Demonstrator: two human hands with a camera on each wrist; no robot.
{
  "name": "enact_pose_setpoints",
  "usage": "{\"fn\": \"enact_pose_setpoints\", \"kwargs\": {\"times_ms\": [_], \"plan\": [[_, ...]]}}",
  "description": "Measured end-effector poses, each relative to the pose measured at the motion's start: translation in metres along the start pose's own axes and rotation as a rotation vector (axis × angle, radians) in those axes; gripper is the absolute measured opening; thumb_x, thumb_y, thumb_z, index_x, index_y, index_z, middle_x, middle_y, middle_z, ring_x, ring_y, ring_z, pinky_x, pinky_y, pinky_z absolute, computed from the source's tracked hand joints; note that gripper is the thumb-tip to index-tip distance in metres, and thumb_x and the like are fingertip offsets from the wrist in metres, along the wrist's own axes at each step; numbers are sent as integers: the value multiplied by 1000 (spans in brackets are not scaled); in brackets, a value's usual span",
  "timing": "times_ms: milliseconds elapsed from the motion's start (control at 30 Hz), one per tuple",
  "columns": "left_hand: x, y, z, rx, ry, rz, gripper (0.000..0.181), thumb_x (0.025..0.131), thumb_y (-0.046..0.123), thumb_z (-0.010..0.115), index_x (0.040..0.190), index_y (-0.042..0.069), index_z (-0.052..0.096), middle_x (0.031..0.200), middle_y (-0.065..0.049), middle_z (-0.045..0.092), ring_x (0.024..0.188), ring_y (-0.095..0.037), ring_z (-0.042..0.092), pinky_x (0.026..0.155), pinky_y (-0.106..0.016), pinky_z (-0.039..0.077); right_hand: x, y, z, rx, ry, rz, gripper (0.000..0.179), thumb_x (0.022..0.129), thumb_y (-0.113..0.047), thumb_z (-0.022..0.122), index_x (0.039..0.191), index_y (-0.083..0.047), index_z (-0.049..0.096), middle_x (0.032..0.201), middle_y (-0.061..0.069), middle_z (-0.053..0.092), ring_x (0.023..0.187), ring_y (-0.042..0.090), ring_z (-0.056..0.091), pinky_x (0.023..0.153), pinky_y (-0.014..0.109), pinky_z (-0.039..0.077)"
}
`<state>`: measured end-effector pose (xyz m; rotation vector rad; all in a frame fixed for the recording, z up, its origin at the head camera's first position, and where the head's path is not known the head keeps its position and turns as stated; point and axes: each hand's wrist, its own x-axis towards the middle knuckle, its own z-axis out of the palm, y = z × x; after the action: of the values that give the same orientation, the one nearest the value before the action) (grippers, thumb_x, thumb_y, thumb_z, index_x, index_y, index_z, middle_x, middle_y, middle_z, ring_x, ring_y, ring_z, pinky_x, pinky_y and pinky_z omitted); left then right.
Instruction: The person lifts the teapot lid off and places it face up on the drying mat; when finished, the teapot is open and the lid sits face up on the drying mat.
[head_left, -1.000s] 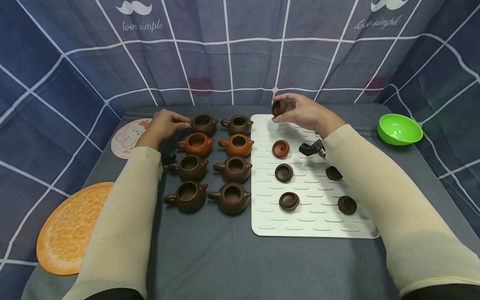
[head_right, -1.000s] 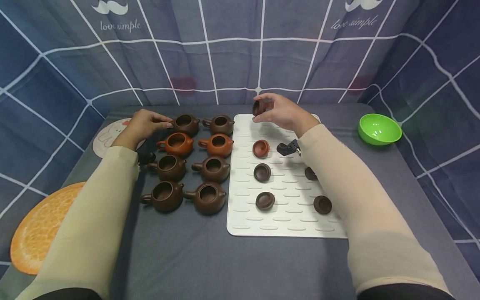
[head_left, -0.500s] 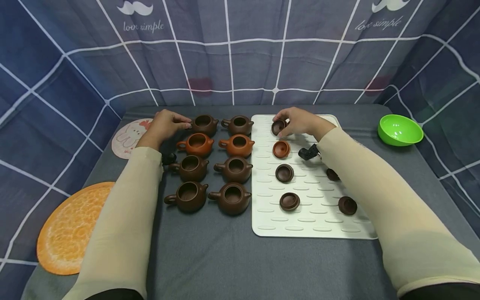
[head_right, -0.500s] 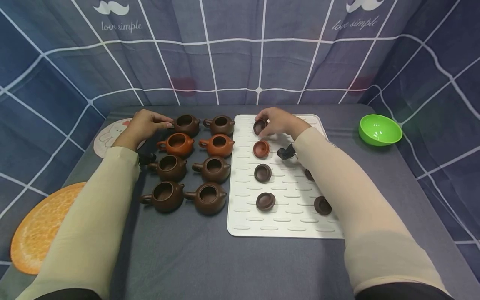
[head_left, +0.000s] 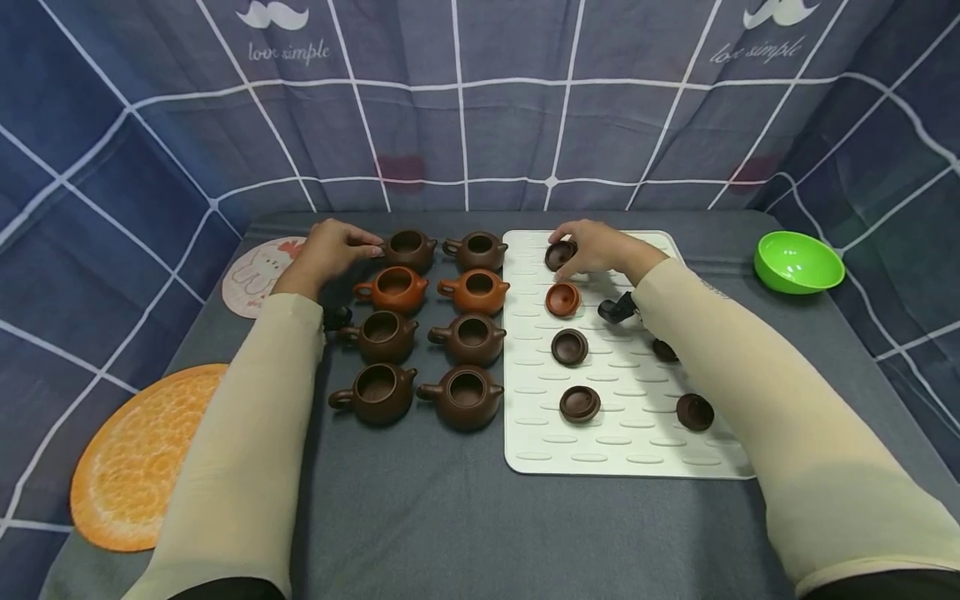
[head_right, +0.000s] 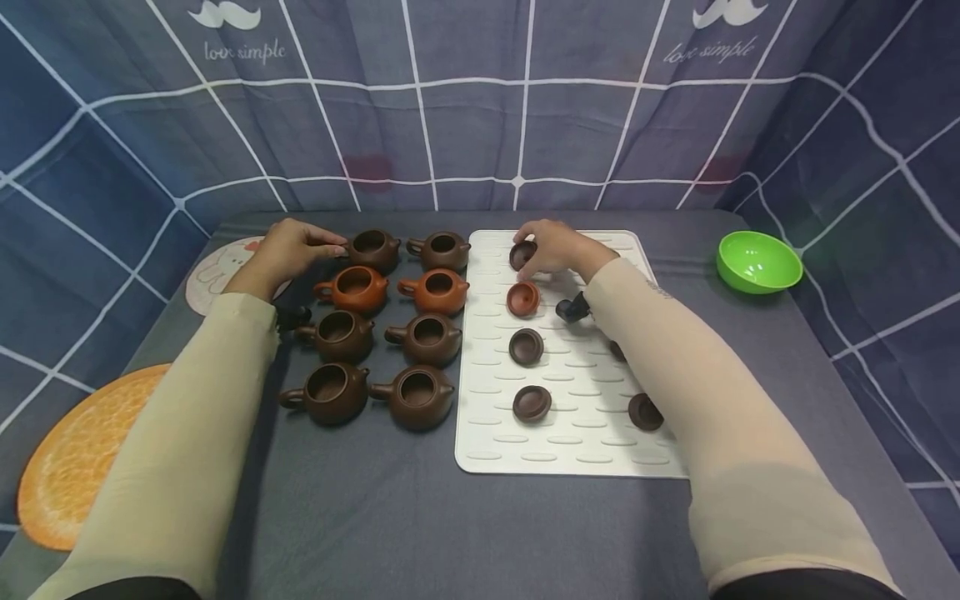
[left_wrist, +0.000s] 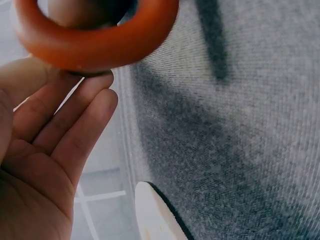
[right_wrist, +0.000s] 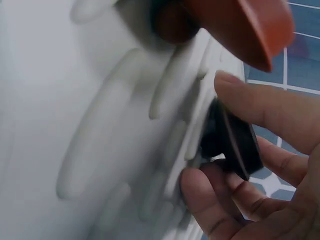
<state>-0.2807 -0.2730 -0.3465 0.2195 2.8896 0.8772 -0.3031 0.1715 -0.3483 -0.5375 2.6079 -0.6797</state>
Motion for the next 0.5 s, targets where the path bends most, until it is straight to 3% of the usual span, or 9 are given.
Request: {"fn": "enact_pose_setpoints", "kwargs": {"times_ms": [133,300,500], "plan": [[0,1,2,17,-8,42,34,105,24,70,131,4,75,127,-20,71,123,-39,58,106,-58,43,-7,1,-6,7,-3,-6,77,89,-21,87,154,-3,48,139,28,53,124,41,52,104,55,41],[-5,0,4,17,-44,28,41,107,30,67,137,3,69,133,-20,67,126,-40,55,108,-59,41,-17,1,-14,-3,7,-25,73,91,-24,85,152,-3,50,137,26,56,121,41,55,103,55,42],[-18,7,-6,88,-95,42,50,107,33,67,145,1,62,139,-26,62,128,-44,56,105,-61,44,-39,6,-20,-52,57,-76,64,95,-26,81,148,-1,54,136,29,58,116,42,65,99,56,47]]}}
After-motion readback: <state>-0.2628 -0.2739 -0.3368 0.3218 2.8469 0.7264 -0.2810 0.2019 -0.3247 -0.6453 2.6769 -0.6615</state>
